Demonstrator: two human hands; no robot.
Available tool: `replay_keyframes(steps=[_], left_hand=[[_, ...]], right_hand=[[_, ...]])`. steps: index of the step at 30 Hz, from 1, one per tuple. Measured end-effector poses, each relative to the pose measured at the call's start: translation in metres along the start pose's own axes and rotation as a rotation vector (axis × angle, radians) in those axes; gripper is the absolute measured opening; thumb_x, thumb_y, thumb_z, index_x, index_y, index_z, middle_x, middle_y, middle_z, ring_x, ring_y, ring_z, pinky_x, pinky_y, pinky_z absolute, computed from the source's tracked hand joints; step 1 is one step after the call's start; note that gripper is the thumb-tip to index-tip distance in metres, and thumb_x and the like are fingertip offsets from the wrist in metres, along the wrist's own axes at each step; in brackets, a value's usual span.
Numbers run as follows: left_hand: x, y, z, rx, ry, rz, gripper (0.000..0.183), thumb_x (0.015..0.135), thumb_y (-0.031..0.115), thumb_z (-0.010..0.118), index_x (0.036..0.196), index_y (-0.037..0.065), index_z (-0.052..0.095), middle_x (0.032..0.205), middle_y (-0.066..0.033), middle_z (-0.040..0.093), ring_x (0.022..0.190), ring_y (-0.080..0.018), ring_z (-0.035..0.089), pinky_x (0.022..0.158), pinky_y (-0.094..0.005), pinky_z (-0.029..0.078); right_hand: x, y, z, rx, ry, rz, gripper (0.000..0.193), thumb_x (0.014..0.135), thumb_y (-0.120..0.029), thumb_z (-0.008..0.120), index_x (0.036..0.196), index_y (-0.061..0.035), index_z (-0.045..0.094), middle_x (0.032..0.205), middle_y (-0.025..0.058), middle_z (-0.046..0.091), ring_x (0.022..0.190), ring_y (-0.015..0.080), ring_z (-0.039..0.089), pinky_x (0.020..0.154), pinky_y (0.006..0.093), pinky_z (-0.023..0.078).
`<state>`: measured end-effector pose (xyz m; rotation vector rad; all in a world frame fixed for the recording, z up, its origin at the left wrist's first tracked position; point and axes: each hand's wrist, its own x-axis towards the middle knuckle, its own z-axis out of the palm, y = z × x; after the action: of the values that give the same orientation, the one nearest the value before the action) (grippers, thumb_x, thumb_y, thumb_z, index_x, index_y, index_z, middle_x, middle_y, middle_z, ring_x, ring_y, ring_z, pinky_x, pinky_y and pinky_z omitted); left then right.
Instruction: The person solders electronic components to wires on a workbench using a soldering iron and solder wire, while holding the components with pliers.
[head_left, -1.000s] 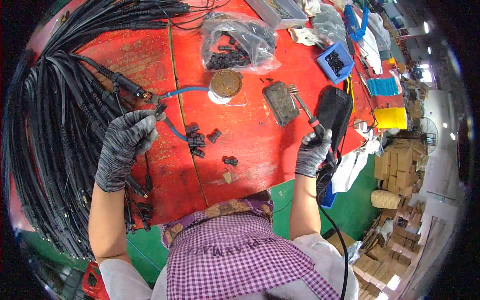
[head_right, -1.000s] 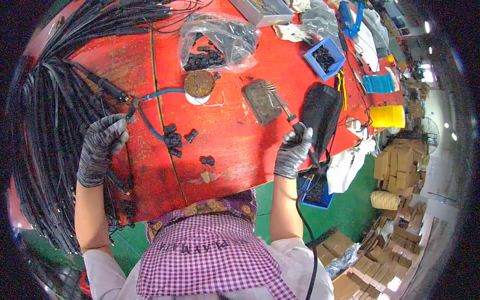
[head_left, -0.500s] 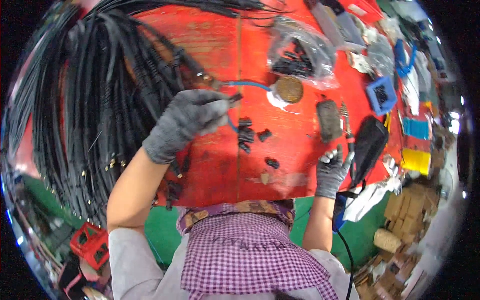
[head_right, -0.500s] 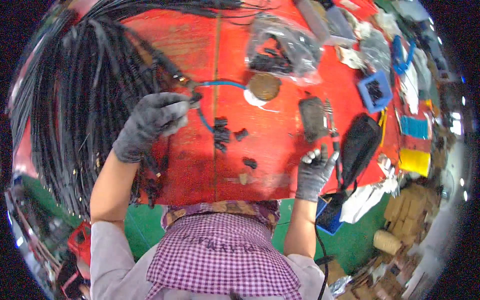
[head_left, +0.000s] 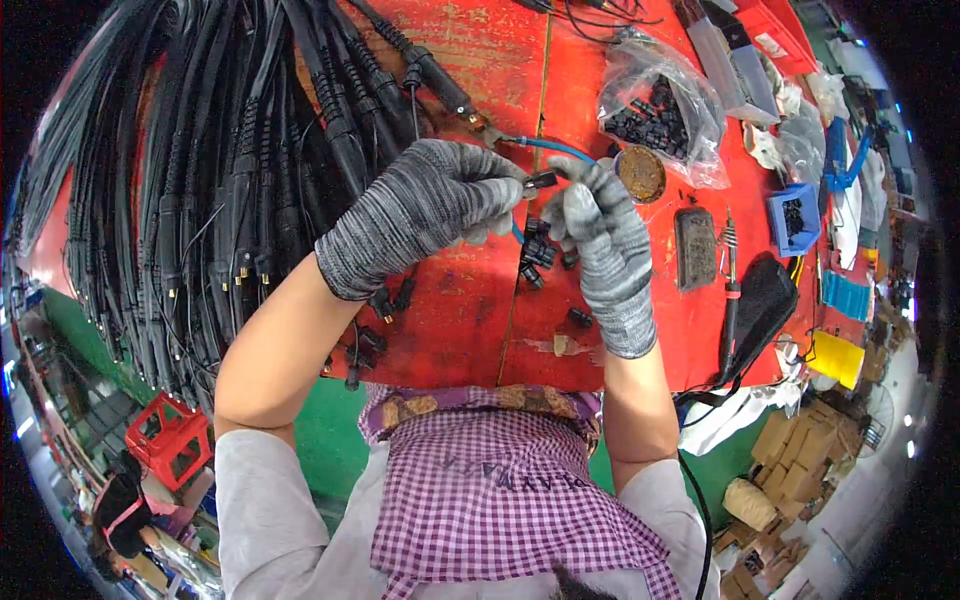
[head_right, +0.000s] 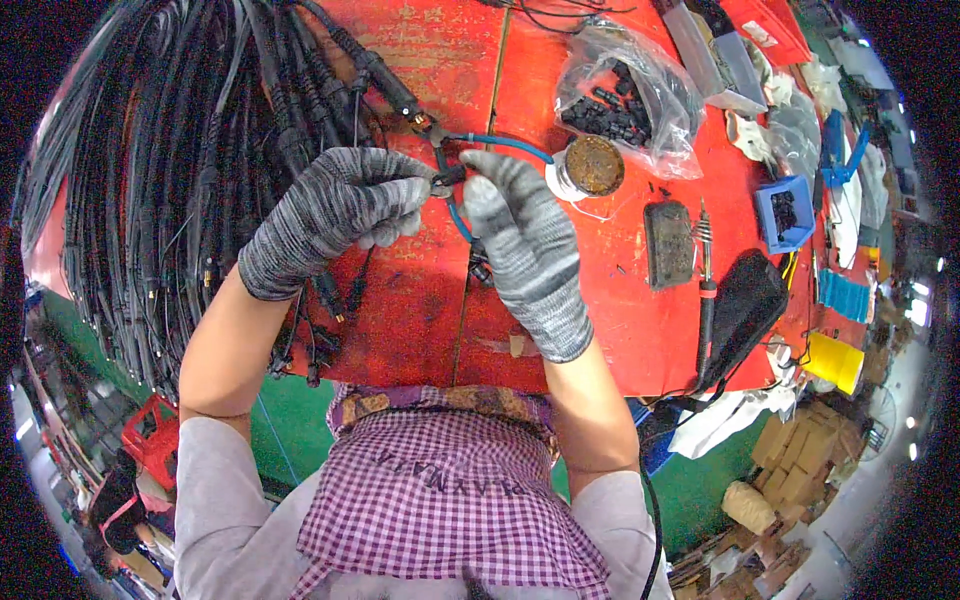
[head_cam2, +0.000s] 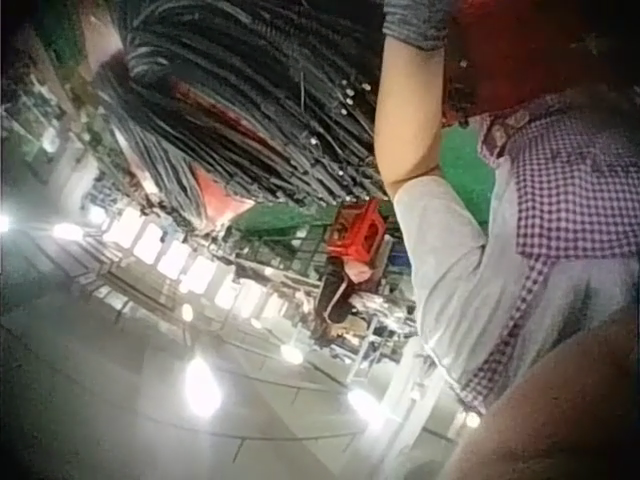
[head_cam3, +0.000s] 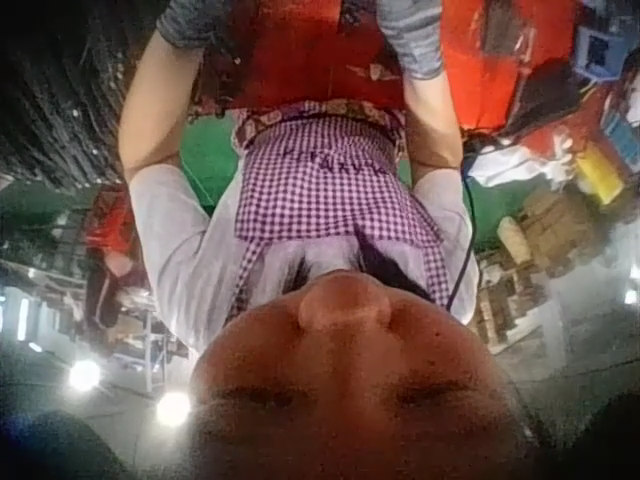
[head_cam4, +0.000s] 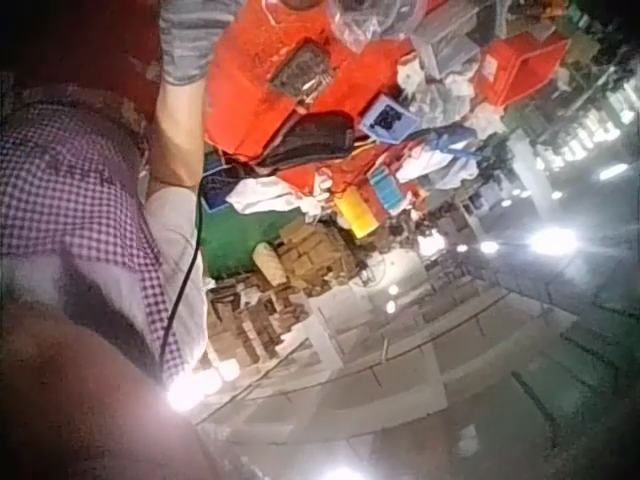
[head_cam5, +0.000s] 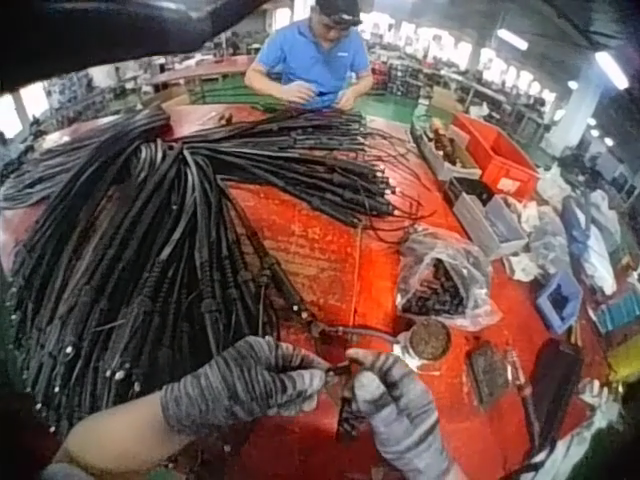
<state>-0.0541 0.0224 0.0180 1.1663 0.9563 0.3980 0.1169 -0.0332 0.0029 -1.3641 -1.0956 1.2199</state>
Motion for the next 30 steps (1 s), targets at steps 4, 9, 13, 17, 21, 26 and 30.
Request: replay_keyframes(steps=[4, 9, 13, 17, 21, 26, 30], left_hand=[[-0.002, -0.002, -0.001, 0.004, -0.025, 0.03, 0.022, 0.082, 0.023, 0.053, 0.092, 0.004, 0.058, 0.064, 0.0006, 0.056, 0.052, -0.0045, 0.048, 0.046, -0.0184, 0.038], [0.001, -0.009, -0.001, -0.008, -0.083, 0.069, 0.024, 0.084, 0.019, 0.05, 0.1, 0.003, 0.055, 0.071, -0.0007, 0.057, 0.059, -0.0057, 0.051, 0.053, -0.0193, 0.041], [0.006, -0.023, 0.0, 0.062, -0.096, 0.236, 0.024, 0.087, 0.014, 0.044, 0.105, 0.001, 0.053, 0.078, -0.0027, 0.058, 0.068, -0.0098, 0.053, 0.064, -0.0235, 0.044], [0.005, -0.029, -0.003, 0.224, -0.118, 0.359, 0.024, 0.086, 0.011, 0.045, 0.105, -0.001, 0.052, 0.081, -0.0063, 0.059, 0.074, -0.0154, 0.056, 0.07, -0.0264, 0.045], [0.004, -0.016, -0.009, 0.47, -0.203, 0.375, 0.021, 0.084, 0.011, 0.047, 0.101, -0.001, 0.053, 0.08, -0.0098, 0.06, 0.074, -0.0172, 0.057, 0.07, -0.0266, 0.045], [0.008, -0.023, -0.009, 0.551, -0.158, 0.64, 0.018, 0.084, 0.014, 0.048, 0.092, -0.001, 0.054, 0.074, -0.0091, 0.059, 0.069, -0.017, 0.056, 0.066, -0.028, 0.045], [0.005, -0.012, -0.004, 0.486, -0.214, 0.398, 0.017, 0.084, 0.013, 0.048, 0.091, -0.001, 0.055, 0.071, -0.0079, 0.057, 0.066, -0.0154, 0.055, 0.064, -0.027, 0.045]], right_hand=[[0.007, -0.005, 0.008, -0.037, -0.031, -0.022, 0.027, 0.084, -0.028, 0.052, 0.095, -0.0036, 0.055, 0.066, -0.0025, 0.051, 0.057, 0.0035, 0.044, 0.053, 0.018, 0.035], [0.007, -0.003, 0.002, -0.023, -0.048, 0.025, 0.015, 0.083, -0.016, 0.055, 0.088, -0.0022, 0.058, 0.071, -0.0033, 0.053, 0.063, 0.0032, 0.043, 0.058, 0.0189, 0.038], [0.006, -0.001, 0.0, -0.017, -0.043, 0.061, 0.015, 0.082, -0.017, 0.055, 0.087, -0.0031, 0.059, 0.069, -0.0039, 0.053, 0.061, 0.0023, 0.042, 0.055, 0.0181, 0.037], [0.002, -0.001, -0.001, 0.008, -0.027, 0.101, 0.017, 0.083, -0.019, 0.055, 0.089, -0.0038, 0.06, 0.07, -0.0042, 0.053, 0.061, 0.0019, 0.042, 0.055, 0.0179, 0.037], [0.0, -0.001, -0.001, 0.004, -0.012, 0.085, 0.018, 0.082, -0.019, 0.056, 0.09, -0.0043, 0.06, 0.069, -0.0046, 0.053, 0.06, 0.0017, 0.043, 0.054, 0.0173, 0.037], [-0.003, -0.002, -0.003, 0.004, -0.027, 0.082, 0.018, 0.082, -0.019, 0.056, 0.09, -0.0046, 0.06, 0.07, -0.0046, 0.054, 0.061, 0.0016, 0.044, 0.054, 0.0173, 0.038], [-0.009, -0.007, 0.001, -0.075, 0.055, 0.041, 0.017, 0.081, -0.017, 0.058, 0.09, -0.0036, 0.06, 0.072, -0.0032, 0.054, 0.064, 0.002, 0.044, 0.059, 0.0178, 0.039]])
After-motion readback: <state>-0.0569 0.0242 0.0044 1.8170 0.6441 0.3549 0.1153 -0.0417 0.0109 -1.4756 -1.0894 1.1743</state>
